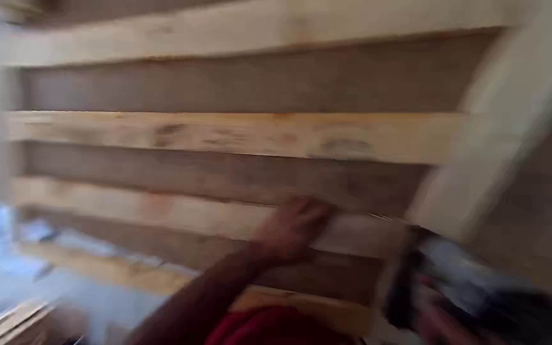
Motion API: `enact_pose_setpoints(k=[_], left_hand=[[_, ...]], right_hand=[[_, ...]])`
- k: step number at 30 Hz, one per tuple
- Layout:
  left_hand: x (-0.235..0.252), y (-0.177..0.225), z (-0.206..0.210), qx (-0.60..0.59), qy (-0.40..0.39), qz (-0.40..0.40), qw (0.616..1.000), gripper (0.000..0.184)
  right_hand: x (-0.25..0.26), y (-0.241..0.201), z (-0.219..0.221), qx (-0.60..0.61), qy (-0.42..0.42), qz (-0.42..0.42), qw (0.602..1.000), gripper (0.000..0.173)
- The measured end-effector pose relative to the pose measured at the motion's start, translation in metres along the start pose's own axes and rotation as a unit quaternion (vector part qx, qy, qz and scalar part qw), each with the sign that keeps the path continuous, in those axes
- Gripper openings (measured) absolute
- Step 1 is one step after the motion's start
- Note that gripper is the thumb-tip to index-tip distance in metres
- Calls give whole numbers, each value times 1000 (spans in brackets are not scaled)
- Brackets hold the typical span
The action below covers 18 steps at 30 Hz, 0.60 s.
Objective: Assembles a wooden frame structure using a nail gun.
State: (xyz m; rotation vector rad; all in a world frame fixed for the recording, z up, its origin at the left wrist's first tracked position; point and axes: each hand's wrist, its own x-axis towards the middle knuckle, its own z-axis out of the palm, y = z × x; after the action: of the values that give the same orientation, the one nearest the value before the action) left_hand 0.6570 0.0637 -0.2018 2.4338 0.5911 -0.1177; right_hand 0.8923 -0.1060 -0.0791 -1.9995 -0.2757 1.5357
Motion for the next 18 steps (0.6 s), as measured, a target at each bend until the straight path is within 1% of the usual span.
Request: enact_pose_setpoints(k=[1, 2, 3, 4, 9, 13, 18], left_hand=[[4, 2, 3, 3, 6, 1, 1000, 75], [8, 2, 6, 10, 21, 0, 1000, 76], [10, 2, 9, 22, 37, -4, 999, 78], [12, 1, 12, 33, 56, -5, 998, 81], [11, 2, 17, 59, 84, -16, 995, 81], [11, 0, 18, 71, 96, -3, 993, 80], [9, 0, 21, 87, 113, 5, 990, 80]], right_hand=[[2, 14, -3, 7, 32, -19, 999, 22], [5, 24, -6, 7, 50, -36, 998, 33], [8, 28, -10, 4, 52, -42, 998, 42], [9, 30, -11, -1, 53, -41, 998, 45], [4, 28, -11, 3, 49, -28, 998, 43], [6, 27, -11, -8, 50, -32, 998, 39], [9, 21, -9, -36, 51, -23, 998, 42]])
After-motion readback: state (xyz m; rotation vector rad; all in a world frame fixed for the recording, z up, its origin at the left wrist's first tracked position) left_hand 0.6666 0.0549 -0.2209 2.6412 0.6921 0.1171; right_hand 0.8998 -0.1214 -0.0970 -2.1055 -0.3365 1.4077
